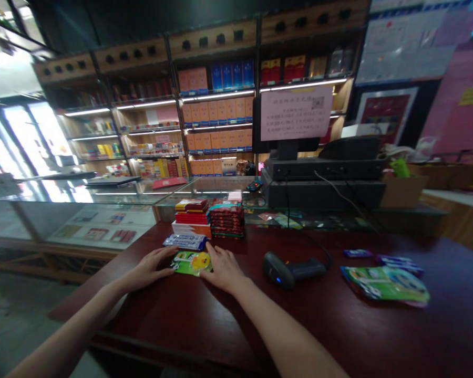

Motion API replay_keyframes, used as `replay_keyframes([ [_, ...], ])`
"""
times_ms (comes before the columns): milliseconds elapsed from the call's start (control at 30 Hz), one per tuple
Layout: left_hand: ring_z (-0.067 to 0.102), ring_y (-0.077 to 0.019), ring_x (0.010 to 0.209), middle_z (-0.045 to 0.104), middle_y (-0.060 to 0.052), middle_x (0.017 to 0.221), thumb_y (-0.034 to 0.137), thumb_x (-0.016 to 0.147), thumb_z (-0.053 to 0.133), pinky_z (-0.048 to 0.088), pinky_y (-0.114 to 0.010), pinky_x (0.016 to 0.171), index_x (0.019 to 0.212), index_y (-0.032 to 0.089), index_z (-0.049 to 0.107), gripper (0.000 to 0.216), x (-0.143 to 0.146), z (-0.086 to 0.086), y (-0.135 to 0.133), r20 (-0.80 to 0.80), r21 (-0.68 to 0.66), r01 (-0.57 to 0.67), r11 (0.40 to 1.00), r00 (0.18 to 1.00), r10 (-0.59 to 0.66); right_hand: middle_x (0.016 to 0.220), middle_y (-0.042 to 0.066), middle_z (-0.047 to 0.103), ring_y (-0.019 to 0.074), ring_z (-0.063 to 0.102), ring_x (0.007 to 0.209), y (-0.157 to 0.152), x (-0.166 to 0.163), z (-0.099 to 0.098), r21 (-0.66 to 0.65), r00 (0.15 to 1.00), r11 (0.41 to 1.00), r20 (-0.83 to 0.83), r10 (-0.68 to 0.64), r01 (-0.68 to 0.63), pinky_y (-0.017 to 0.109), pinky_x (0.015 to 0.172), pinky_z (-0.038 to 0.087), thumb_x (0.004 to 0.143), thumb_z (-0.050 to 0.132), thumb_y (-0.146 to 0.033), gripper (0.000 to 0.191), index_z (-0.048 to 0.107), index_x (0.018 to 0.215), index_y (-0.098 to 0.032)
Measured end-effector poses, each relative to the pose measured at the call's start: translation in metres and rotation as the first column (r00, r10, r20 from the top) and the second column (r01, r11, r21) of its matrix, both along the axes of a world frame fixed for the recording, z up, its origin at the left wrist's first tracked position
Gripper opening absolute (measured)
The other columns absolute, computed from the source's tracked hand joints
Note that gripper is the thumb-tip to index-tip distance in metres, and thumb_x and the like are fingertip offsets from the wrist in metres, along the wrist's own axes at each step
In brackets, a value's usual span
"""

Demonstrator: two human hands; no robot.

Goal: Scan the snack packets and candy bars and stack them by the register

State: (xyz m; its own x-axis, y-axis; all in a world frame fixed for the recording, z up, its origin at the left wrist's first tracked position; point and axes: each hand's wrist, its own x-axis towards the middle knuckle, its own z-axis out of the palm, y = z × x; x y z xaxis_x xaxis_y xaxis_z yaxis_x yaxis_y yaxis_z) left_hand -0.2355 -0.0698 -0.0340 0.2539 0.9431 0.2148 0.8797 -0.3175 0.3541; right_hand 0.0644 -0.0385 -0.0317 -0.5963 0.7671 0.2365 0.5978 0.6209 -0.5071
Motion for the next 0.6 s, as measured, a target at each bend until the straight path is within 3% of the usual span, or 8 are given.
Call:
replay_keyframes([
  [200, 0.053, -0.0294, 0.132, 0.059, -0.01, 0.142, 0.053, 0.083, 0.065, 0.039, -0.047, 0.115, 0.137, 0.023, 0.057, 0.062, 0.001, 0.002, -0.001, 0.015, 0.048, 0.015, 0.999, 1.0, -0.016, 0.154, 0.023, 0.042, 0.035, 0.038, 0.143, -0.003, -0.001, 0.004, -0.024, 1.0, 1.0, 0.001, -0.008, 0.009, 0.051, 0.115, 0.03, 0.082, 0.067, -0.041, 0.09, 0.027, 0.156, -0.011],
  [600, 0.061, -0.0288, 0.125, 0.065, -0.009, 0.134, 0.056, 0.081, 0.063, 0.045, -0.044, 0.111, 0.136, 0.021, 0.055, 0.065, 0.008, 0.012, 0.001, 0.073, 0.031, -0.012, 0.999, 0.997, 0.01, 0.155, 0.022, 0.04, 0.0329, 0.036, 0.145, 0.002, 0.008, 0.004, 0.017, 1.0, 1.0, -0.018, 0.013, -0.012, 0.051, 0.116, 0.03, 0.082, 0.07, -0.044, 0.094, 0.023, 0.157, -0.014],
])
